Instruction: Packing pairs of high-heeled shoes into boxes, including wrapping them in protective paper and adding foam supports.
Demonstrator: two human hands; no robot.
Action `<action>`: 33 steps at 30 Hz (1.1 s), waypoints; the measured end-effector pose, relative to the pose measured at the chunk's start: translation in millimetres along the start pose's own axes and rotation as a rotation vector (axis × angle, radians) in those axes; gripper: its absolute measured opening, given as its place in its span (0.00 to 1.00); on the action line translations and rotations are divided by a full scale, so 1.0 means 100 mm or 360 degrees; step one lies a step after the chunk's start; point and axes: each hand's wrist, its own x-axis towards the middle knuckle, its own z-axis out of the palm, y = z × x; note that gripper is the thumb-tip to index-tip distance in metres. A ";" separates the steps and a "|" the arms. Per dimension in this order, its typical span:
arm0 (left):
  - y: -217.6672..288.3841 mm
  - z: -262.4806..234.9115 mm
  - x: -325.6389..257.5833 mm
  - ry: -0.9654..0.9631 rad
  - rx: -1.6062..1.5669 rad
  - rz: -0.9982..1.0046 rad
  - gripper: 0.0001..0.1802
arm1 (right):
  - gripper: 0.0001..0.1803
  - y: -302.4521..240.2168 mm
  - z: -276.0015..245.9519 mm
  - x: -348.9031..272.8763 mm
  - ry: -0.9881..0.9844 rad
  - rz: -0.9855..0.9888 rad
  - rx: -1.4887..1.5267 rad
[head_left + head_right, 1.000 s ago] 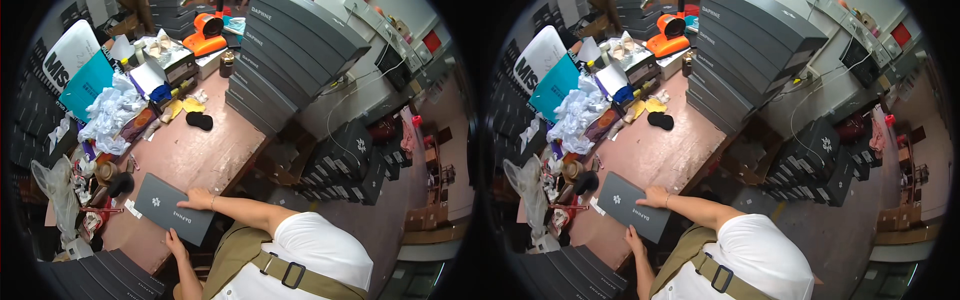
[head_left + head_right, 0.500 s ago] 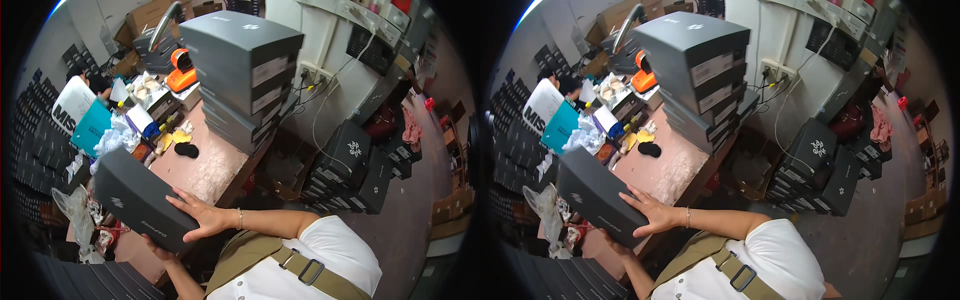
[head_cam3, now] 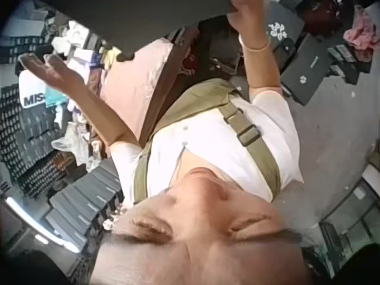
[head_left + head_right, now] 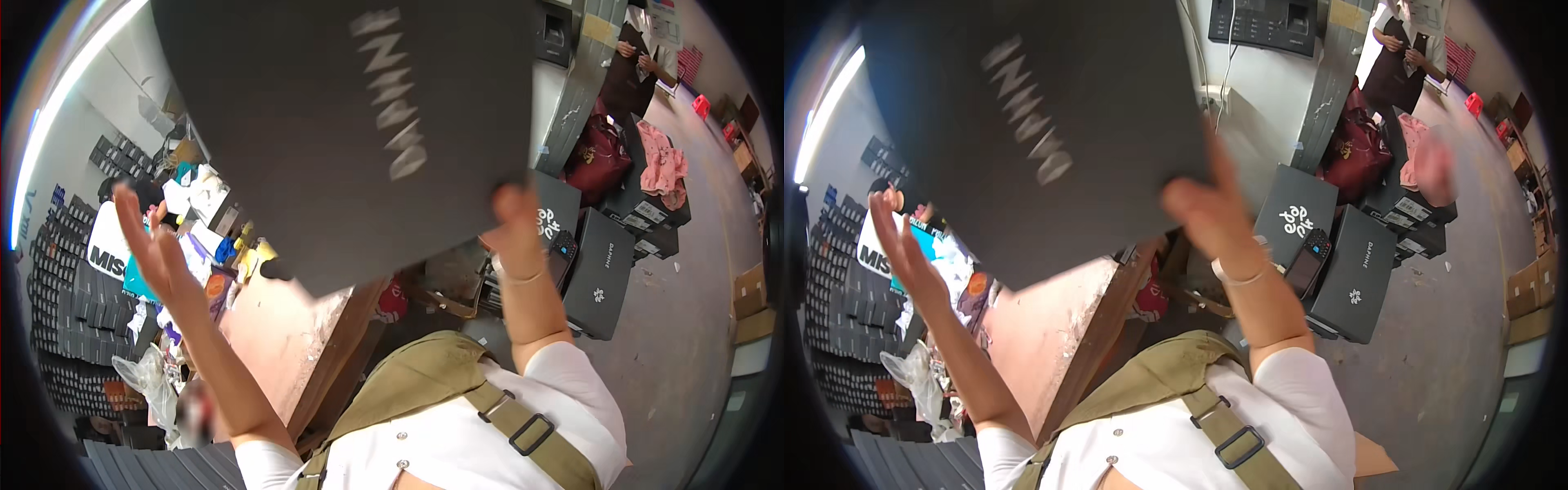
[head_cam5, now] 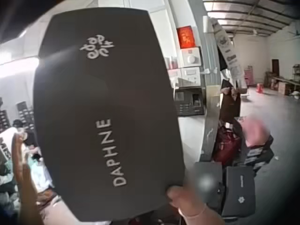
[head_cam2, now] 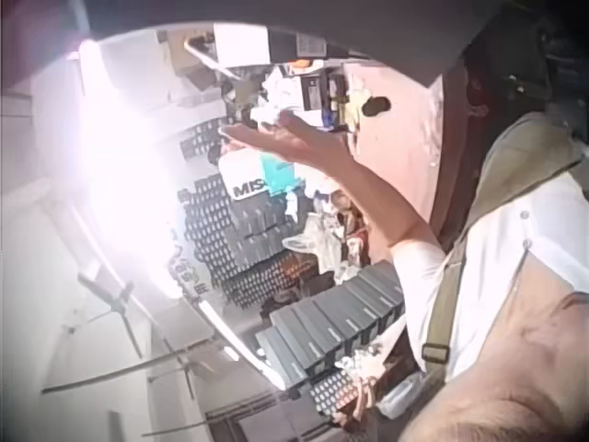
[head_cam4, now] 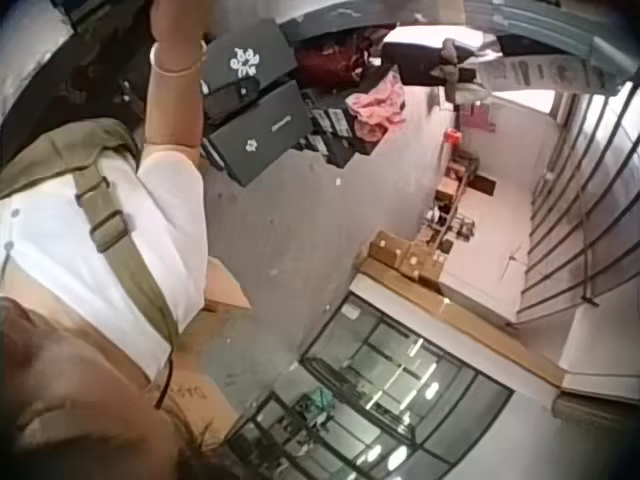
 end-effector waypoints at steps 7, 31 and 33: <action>-0.51 0.73 -0.22 -0.0024 -0.1122 -0.1528 0.42 | 0.25 0.11 -0.75 0.06 0.0048 -0.0197 0.0165; -1.28 1.06 -1.81 -0.0267 -0.1269 -0.2481 0.36 | 0.34 0.79 -1.07 0.67 0.0186 -0.0354 -0.1559; -1.24 1.08 -1.81 -0.0270 -0.1300 -0.2437 0.36 | 0.32 1.06 -1.33 0.80 0.0261 -0.0003 -0.1170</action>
